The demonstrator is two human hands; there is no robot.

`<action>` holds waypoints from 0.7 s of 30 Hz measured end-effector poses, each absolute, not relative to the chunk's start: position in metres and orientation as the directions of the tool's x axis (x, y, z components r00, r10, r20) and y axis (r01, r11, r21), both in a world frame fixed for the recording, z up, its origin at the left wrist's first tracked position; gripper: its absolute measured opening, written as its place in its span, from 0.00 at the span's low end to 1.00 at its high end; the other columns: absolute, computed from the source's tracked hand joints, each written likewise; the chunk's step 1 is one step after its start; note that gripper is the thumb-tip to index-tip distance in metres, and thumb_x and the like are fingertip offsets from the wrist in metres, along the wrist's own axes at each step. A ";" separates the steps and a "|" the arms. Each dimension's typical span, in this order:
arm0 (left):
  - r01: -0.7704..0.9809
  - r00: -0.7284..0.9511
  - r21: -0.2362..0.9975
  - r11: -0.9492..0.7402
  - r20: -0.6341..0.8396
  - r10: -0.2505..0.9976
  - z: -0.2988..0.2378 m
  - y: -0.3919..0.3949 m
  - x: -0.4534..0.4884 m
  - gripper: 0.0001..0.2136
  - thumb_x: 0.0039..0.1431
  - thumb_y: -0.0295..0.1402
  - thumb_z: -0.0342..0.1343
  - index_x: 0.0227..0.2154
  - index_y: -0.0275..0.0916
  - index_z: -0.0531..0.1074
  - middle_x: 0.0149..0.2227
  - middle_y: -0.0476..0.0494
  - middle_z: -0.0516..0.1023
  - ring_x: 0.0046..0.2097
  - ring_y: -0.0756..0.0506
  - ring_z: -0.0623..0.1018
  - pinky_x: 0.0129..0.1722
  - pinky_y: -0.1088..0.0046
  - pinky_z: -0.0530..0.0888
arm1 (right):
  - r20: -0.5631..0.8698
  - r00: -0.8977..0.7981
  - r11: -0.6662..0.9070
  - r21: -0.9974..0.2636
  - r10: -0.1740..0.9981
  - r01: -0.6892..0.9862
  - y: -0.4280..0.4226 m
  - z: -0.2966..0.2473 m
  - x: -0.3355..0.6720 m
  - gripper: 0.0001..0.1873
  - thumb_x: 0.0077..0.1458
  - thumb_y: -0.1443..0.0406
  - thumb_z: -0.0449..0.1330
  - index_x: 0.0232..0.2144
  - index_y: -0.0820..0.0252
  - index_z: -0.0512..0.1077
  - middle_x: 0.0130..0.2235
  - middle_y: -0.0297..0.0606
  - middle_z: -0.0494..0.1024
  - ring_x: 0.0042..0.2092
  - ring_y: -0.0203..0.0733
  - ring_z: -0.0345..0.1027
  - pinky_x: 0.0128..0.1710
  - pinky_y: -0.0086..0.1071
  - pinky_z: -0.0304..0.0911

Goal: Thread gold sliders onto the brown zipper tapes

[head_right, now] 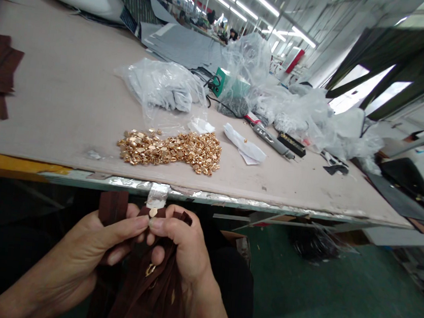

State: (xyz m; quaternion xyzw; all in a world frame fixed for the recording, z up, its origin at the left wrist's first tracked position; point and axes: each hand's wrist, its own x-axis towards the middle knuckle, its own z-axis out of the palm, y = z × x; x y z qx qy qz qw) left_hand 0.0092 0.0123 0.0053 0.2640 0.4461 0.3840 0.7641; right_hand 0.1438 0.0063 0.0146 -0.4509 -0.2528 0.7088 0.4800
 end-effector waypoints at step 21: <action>-0.048 0.247 0.941 0.335 -0.314 0.917 0.007 0.010 0.009 0.22 0.60 0.51 0.49 0.20 0.39 0.67 0.15 0.55 0.63 0.18 0.53 0.59 0.18 0.77 0.57 | 0.029 0.094 -0.020 -0.874 0.995 0.486 0.022 0.049 0.146 0.13 0.55 0.63 0.61 0.21 0.60 0.69 0.18 0.28 0.68 0.21 0.32 0.60 0.23 0.27 0.54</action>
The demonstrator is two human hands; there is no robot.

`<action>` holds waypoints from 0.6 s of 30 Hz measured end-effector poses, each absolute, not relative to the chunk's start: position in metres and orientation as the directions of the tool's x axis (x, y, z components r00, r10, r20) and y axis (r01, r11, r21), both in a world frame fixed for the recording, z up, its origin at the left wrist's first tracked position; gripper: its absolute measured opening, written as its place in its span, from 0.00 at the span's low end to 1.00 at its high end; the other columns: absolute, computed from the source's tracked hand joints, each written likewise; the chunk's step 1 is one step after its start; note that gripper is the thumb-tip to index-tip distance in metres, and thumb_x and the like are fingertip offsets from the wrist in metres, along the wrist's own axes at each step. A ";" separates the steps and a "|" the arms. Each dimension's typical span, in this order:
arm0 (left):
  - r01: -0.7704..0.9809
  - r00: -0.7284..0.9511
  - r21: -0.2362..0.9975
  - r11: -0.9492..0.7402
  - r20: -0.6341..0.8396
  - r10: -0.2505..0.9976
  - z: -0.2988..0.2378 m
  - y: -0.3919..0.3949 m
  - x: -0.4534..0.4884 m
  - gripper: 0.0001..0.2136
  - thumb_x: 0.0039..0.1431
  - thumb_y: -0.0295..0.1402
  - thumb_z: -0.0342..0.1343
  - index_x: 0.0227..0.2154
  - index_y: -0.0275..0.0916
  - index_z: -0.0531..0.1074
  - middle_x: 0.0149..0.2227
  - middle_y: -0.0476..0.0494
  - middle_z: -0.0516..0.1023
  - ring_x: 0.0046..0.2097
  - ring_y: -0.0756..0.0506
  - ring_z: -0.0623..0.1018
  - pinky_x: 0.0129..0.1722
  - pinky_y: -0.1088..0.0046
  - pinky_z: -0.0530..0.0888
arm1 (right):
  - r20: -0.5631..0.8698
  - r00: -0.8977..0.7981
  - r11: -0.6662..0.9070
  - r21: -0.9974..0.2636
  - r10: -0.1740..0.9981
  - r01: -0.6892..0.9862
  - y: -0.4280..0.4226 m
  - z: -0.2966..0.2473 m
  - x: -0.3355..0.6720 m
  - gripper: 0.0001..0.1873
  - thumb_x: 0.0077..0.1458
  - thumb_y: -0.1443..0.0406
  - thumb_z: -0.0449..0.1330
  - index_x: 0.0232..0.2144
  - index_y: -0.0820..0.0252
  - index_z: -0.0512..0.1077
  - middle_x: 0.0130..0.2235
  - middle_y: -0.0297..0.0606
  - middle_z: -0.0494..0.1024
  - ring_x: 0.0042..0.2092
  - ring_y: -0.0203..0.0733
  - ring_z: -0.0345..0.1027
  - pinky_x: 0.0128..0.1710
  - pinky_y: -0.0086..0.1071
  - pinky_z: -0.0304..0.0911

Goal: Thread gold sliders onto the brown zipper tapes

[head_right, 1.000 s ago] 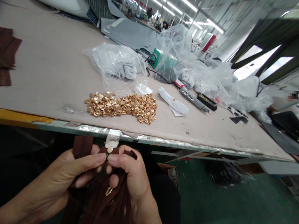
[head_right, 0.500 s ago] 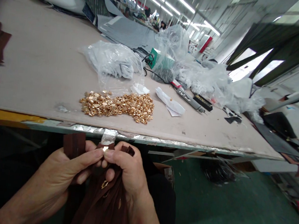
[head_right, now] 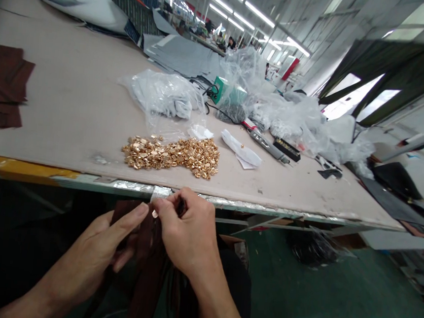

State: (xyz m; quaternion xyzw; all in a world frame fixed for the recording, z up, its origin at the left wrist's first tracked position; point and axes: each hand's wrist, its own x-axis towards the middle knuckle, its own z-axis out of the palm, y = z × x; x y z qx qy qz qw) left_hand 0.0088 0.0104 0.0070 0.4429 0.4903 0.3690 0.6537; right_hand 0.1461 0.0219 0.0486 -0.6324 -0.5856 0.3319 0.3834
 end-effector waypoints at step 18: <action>-0.374 0.461 0.764 0.526 -0.339 0.820 0.008 0.002 0.017 0.11 0.47 0.40 0.66 0.27 0.37 0.75 0.26 0.49 0.75 0.29 0.49 0.72 0.30 0.75 0.70 | -0.104 -0.240 -0.129 -0.987 0.965 -0.091 0.034 0.055 0.169 0.14 0.57 0.58 0.61 0.25 0.58 0.63 0.20 0.25 0.67 0.21 0.32 0.63 0.22 0.25 0.59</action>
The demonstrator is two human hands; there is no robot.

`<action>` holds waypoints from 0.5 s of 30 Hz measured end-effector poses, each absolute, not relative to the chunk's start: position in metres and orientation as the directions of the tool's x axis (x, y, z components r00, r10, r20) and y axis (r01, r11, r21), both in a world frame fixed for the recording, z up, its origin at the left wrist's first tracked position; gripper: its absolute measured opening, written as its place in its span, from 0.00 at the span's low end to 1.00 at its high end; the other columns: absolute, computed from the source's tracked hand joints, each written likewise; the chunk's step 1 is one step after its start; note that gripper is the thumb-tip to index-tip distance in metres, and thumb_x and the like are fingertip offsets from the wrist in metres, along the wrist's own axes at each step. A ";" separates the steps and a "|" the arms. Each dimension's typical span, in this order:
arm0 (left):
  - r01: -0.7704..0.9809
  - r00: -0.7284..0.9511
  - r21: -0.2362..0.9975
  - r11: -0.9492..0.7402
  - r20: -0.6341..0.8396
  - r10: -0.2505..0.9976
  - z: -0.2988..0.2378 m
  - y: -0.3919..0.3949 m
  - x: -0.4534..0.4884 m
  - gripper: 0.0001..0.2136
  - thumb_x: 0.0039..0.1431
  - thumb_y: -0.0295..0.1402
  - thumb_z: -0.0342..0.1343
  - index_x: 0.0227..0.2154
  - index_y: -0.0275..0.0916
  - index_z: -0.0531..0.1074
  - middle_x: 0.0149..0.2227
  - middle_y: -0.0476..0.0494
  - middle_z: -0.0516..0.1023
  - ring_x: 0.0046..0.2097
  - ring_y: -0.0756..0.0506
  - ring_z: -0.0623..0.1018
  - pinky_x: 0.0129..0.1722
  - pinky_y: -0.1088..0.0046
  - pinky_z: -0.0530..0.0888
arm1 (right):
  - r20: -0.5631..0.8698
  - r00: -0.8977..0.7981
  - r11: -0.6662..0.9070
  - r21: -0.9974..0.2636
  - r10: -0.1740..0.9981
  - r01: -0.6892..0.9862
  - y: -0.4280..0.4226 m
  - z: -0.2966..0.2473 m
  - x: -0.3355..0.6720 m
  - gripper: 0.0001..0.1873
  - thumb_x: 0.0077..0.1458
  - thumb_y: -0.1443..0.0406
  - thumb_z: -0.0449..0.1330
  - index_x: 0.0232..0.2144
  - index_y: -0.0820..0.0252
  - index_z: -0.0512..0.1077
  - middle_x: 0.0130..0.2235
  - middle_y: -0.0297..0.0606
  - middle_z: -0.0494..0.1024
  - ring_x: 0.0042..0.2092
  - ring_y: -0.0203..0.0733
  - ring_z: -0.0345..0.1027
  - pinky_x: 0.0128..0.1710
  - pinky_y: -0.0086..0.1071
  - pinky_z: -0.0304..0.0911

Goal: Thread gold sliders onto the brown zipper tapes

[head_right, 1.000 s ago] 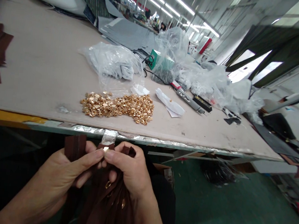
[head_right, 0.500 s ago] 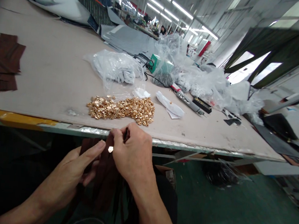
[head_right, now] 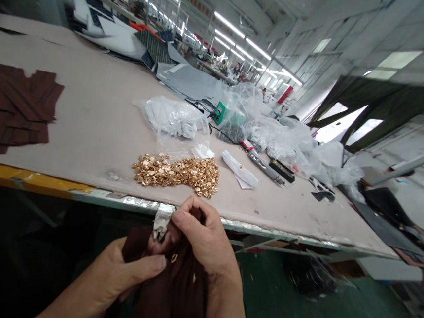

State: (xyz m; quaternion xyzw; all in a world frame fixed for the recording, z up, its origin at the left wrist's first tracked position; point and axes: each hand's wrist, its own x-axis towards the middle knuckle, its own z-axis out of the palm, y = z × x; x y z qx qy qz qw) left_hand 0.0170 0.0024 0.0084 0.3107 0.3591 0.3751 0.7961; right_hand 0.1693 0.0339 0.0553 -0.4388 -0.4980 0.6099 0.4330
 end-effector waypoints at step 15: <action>-0.215 0.341 0.855 0.471 -0.387 0.857 0.004 0.008 0.007 0.14 0.52 0.44 0.58 0.23 0.39 0.67 0.18 0.57 0.63 0.18 0.55 0.56 0.17 0.78 0.51 | 0.147 0.172 -0.144 -0.186 0.974 0.972 0.083 0.073 0.165 0.13 0.55 0.59 0.60 0.26 0.63 0.78 0.31 0.52 0.82 0.34 0.53 0.74 0.31 0.37 0.58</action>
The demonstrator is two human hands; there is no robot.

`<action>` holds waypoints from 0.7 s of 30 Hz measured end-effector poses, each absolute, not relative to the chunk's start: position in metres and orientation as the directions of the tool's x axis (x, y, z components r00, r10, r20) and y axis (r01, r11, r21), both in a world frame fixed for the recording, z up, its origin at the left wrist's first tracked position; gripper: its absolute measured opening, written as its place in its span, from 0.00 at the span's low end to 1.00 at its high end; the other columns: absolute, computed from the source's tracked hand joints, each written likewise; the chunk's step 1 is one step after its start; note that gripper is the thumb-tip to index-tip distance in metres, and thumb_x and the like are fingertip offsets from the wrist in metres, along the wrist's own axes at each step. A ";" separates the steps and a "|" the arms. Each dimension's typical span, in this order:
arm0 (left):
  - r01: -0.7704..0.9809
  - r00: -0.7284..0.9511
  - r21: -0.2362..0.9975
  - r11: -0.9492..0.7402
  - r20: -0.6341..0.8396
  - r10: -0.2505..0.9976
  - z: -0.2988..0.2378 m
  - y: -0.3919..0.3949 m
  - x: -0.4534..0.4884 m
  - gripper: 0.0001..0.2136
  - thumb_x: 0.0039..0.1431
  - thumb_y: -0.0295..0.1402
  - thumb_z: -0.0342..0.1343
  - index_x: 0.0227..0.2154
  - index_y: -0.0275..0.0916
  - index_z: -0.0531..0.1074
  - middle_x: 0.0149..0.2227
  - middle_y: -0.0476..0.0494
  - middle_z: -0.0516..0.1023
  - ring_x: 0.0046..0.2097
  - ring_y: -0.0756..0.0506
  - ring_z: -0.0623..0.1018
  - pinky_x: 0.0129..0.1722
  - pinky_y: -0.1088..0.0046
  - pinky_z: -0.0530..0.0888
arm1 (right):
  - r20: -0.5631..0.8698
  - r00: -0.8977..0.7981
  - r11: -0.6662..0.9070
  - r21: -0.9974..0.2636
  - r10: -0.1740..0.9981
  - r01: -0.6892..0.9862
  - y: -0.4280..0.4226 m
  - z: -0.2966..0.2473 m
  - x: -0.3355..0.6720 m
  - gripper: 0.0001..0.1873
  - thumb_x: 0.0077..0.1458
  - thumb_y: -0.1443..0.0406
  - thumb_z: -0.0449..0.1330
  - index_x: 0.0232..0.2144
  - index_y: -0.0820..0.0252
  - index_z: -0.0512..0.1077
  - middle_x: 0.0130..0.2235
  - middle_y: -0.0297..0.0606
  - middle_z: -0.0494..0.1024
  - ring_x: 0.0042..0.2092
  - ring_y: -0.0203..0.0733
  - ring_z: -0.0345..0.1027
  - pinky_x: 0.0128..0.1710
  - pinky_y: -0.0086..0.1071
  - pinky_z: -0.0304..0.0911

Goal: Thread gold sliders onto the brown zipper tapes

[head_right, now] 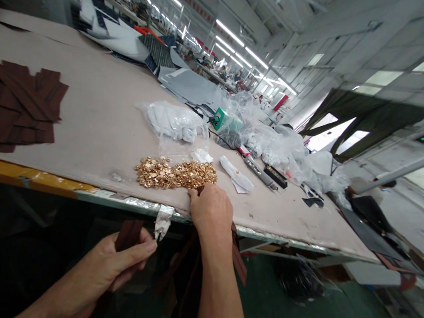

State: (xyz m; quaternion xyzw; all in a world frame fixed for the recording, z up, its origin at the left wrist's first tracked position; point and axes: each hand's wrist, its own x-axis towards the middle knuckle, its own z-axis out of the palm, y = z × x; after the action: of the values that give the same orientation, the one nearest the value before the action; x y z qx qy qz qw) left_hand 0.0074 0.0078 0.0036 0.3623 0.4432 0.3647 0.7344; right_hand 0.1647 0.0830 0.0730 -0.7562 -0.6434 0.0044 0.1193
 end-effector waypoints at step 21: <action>-0.359 0.551 0.652 0.668 -0.429 0.716 0.000 -0.004 0.002 0.18 0.55 0.48 0.58 0.23 0.38 0.68 0.14 0.60 0.54 0.18 0.56 0.49 0.18 0.75 0.44 | -0.266 -0.098 -0.209 -0.897 0.959 0.390 -0.013 0.068 0.152 0.10 0.53 0.59 0.65 0.29 0.61 0.74 0.20 0.28 0.70 0.18 0.30 0.59 0.15 0.21 0.57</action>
State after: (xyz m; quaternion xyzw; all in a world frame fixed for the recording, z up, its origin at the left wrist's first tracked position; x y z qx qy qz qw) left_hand 0.0023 -0.0036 0.0003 0.2543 0.3506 0.3186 0.8432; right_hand 0.1517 -0.0135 0.0678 -0.6051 -0.5573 0.4881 0.2916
